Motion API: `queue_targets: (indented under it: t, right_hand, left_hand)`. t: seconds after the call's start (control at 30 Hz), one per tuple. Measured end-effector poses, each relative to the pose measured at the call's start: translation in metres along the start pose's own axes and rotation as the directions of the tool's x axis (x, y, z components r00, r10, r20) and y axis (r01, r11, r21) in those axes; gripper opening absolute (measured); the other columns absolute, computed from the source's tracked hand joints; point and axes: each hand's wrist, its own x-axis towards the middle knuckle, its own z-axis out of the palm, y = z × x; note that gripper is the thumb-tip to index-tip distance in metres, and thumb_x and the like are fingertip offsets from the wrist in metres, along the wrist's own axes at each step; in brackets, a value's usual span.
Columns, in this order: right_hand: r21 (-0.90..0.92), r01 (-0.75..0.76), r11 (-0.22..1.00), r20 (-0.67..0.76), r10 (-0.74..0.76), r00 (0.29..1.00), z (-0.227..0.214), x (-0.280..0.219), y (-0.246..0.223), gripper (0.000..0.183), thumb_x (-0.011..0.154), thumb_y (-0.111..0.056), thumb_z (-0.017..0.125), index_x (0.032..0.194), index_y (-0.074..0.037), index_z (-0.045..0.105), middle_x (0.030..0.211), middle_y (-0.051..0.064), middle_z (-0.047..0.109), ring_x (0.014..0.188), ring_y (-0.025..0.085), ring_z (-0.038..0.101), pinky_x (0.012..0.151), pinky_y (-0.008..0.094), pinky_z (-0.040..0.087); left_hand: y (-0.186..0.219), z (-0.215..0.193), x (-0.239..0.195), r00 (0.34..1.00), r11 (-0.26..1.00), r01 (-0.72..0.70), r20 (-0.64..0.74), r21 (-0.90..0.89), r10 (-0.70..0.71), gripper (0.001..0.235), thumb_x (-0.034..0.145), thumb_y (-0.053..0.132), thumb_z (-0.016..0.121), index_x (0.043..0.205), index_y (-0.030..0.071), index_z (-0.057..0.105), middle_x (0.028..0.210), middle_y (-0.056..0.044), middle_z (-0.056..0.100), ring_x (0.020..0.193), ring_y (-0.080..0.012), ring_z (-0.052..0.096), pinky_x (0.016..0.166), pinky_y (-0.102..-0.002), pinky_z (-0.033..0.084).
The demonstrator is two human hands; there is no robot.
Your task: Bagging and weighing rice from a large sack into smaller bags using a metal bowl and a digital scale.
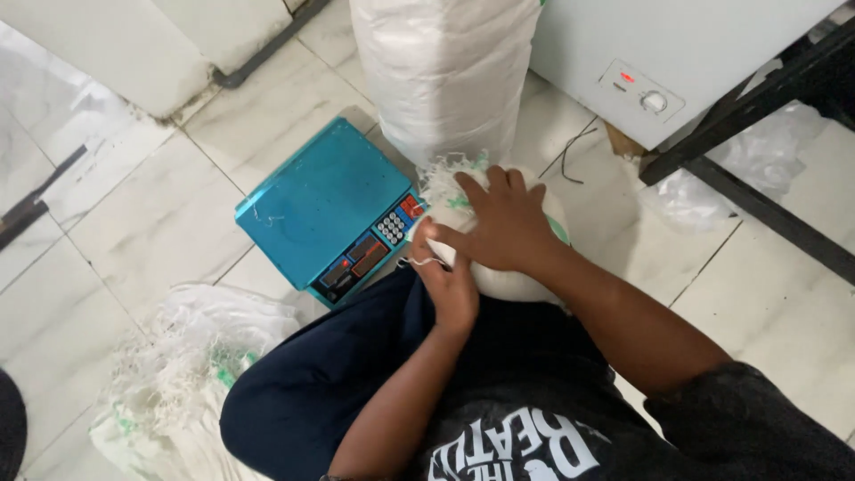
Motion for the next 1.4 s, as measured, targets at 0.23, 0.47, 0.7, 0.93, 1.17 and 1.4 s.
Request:
queue_targets:
  t: [0.23,0.47,0.7,0.93,1.17,1.4]
  right_hand:
    - [-0.086,0.116,0.990,-0.079,-0.123,0.989,0.016,0.002,0.011,0.094,0.093,-0.091,0.032,0.150,-0.019,0.054,0.142,0.018,0.052,0.135,0.037,0.043,0.107,0.056,0.027]
    - [-0.253,0.351,0.902,-0.459,-0.431,0.777,0.060,0.012,0.026,0.061,0.089,-0.072,0.065,0.113,-0.017,0.076,0.094,0.013,0.059,0.091,0.037,0.064,0.076,0.052,0.040]
    - [-0.230,0.502,0.834,-0.492,-0.545,0.679,0.053,0.003,0.046,0.039,0.080,-0.066,0.071,0.084,-0.027,0.070,0.085,0.006,0.060,0.086,0.034,0.064,0.072,0.050,0.040]
    - [0.214,0.495,0.842,-0.641,-0.262,0.722,0.031,-0.040,0.097,0.040,0.089,-0.050,0.077,0.088,-0.012,0.065,0.082,0.011,0.061,0.077,0.038,0.067,0.065,0.047,0.046]
    - [0.682,0.060,0.729,-0.413,0.315,0.855,0.004,-0.107,0.174,0.030,0.095,-0.037,0.076,0.080,-0.013,0.069,0.079,-0.002,0.075,0.073,0.010,0.069,0.066,0.028,0.053]
    - [0.565,-0.168,0.808,-0.467,0.481,0.742,-0.005,-0.176,0.232,0.037,0.097,-0.044,0.076,0.085,-0.010,0.069,0.081,0.001,0.071,0.074,0.016,0.067,0.069,0.031,0.047]
  left_hand:
    - [-0.006,-0.057,0.062,0.884,0.940,0.309,0.321,0.148,-0.341,0.058,0.097,0.053,0.046,0.142,0.019,0.057,0.126,-0.023,0.062,0.125,-0.0417,0.055,0.110,-0.055,0.039]
    - [0.080,0.010,0.186,0.746,0.287,-0.578,0.637,0.764,-0.193,0.033,0.089,0.044,0.064,0.086,0.015,0.080,0.077,-0.010,0.074,0.078,-0.0377,0.075,0.066,-0.050,0.057]
    - [0.159,0.059,0.176,0.181,0.501,-0.793,0.919,0.348,-0.351,0.042,0.070,0.041,0.073,0.111,0.034,0.079,0.112,0.000,0.078,0.117,-0.0345,0.069,0.102,-0.053,0.053]
    - [0.021,-0.026,0.114,0.553,0.865,0.171,0.681,0.472,-0.481,0.067,0.097,0.059,0.054,0.126,0.001,0.072,0.117,-0.026,0.071,0.105,-0.0436,0.067,0.089,-0.058,0.056]
    - [-0.152,-0.128,0.025,0.621,0.661,0.748,0.412,-0.058,-0.666,0.032,0.103,0.025,0.065,0.119,-0.002,0.068,0.084,-0.014,0.072,0.072,-0.0214,0.071,0.065,-0.028,0.055]
    - [-0.128,-0.112,0.026,0.687,0.714,0.698,0.228,0.057,-0.690,0.038,0.107,0.033,0.056,0.127,0.002,0.066,0.092,-0.016,0.070,0.071,-0.0204,0.068,0.064,-0.025,0.050]
